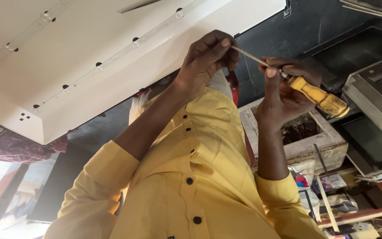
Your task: The person works on the underside of a white LED light panel, using a screwdriver to unscrew and pry components from it and handling small parts removed from the panel. They then take a soldering iron and solder on the panel's circuit area.
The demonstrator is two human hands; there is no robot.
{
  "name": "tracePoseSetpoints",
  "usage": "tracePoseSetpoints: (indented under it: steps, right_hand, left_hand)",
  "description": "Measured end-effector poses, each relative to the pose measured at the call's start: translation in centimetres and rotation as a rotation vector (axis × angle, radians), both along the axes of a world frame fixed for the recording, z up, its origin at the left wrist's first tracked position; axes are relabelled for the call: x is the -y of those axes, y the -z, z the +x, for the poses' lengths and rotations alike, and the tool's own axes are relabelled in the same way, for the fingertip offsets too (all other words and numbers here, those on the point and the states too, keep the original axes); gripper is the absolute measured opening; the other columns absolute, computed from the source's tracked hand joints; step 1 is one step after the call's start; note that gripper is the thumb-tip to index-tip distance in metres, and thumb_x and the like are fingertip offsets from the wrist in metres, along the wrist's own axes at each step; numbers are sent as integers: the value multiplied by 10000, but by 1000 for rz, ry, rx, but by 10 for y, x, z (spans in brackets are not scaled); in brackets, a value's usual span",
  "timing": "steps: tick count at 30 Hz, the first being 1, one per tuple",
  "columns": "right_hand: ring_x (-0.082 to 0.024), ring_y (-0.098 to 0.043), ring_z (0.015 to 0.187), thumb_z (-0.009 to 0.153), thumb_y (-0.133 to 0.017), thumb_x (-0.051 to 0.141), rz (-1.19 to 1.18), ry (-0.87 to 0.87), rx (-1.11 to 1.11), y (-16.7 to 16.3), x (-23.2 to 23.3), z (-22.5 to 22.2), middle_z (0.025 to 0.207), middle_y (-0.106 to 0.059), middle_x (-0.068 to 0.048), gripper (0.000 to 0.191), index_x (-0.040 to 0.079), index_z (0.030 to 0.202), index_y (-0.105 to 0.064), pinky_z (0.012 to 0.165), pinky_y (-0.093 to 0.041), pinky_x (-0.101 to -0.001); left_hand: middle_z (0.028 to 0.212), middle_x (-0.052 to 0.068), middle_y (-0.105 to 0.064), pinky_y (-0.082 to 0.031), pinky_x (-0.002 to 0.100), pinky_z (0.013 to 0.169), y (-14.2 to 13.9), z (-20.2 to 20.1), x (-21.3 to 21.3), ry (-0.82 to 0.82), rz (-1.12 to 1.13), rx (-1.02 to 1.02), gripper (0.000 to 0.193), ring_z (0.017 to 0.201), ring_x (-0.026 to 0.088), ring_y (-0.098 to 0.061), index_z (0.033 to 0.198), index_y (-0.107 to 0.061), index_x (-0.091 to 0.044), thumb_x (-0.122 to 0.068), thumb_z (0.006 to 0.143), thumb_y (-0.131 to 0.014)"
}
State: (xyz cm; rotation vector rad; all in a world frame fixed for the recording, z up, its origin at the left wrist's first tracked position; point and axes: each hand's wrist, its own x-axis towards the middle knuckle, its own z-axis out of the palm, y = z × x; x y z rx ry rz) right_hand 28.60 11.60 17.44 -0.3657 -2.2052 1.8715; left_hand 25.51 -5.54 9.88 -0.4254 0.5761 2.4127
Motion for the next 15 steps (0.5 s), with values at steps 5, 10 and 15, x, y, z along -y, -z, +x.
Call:
tracePoseSetpoints:
  steps: [5, 10, 15]
  right_hand:
    - [-254, -752, 1005, 1057, -757, -26, 20, 17, -4, 0, 1, -4, 1055, -693, -193, 269, 23, 1181, -524, 848, -700, -380]
    - [-259, -745, 1048, 1077, -746, -38, 28, -29, 11, 0, 1, -4, 1099, -683, -198, 281, 26, 1205, -504, 860, -697, -370]
    - [-265, -740, 1058, 1068, -750, -50, 54, -53, -3, 4, 3, -6, 1144, -665, -193, 295, 19, 1218, -506, 866, -701, -375]
  left_hand:
    - [1020, 75, -686, -540, 356, 901, 4, 0, -1, -29, 40, 38, 227, 941, 166, -648, 1117, -636, -46, -273, 1115, -614]
    - [1031, 66, -685, -542, 341, 913, 6, 0, -1, -28, 26, 26, 235, 953, 148, -650, 1126, -639, -57, -290, 1115, -613]
    - [1025, 48, -677, -555, 342, 883, 6, 0, 0, -25, -5, 25, 252, 939, 138, -651, 1145, -636, -61, -309, 1110, -611]
